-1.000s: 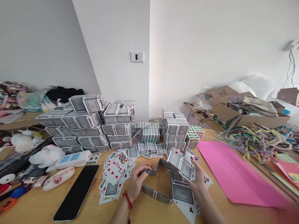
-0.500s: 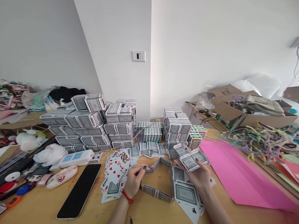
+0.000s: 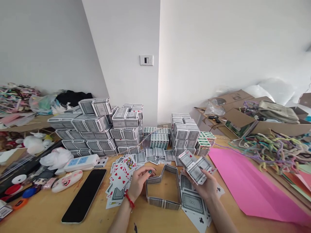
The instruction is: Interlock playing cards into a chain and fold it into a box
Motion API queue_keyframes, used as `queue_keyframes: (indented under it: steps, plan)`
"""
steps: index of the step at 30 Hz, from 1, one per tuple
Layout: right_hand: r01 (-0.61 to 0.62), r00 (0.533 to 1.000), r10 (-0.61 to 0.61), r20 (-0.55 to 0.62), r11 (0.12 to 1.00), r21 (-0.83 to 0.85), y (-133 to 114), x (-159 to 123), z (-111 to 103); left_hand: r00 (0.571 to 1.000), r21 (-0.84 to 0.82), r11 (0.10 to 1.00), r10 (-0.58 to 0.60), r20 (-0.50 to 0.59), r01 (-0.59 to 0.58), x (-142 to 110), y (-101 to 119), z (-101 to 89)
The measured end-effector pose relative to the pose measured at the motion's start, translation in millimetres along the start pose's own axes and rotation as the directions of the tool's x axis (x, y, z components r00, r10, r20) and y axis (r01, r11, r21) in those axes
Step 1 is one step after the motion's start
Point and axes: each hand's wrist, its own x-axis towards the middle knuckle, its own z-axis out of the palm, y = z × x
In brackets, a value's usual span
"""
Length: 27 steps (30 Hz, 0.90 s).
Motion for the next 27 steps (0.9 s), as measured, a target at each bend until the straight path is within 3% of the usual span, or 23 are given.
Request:
queue_keyframes:
  steps: [5, 9, 13, 18, 20, 23, 27]
  plan:
    - [0.045, 0.998, -0.045, -0.038, 0.999, 0.008, 0.4, 2.1, -1.9, 0.967, 0.121, 0.984, 0.103, 0.231, -0.134, 21.8, 25.0, 11.9]
    - [0.055, 0.997, -0.055, -0.060, 0.998, -0.003, 1.3, 5.4, -3.2, 0.894, 0.377, 0.862, 0.170, 0.416, -0.340, 44.2, 39.6, 34.1]
    - [0.078, 0.995, -0.079, -0.067, 0.997, -0.025, 1.8, 8.0, -4.6, 0.768, 0.505, 0.708, 0.084, 0.635, -0.495, 59.4, 37.0, 61.7]
    - [0.123, 0.988, -0.123, -0.095, 0.992, -0.003, 0.2, 9.7, -6.1, 0.670, 0.646, 0.430, -0.118, 0.733, -0.631, 66.0, 26.9, 78.6]
    - [0.123, 0.988, -0.120, -0.100, 0.992, 0.019, -0.4, 10.0, -6.0, 0.674, 0.672, 0.362, -0.142, 0.725, -0.646, 68.9, 25.5, 76.6]
    - [0.106, 0.988, -0.099, -0.116, 0.993, 0.054, -0.2, 9.7, -4.7, 0.705, 0.708, 0.330, -0.152, 0.693, -0.624, 76.4, 25.2, 66.1]
    - [0.095, 0.986, -0.086, -0.142, 0.994, 0.055, 1.0, 8.8, -2.9, 0.775, 0.776, 0.302, -0.153, 0.612, -0.553, 85.9, 23.6, 45.8]
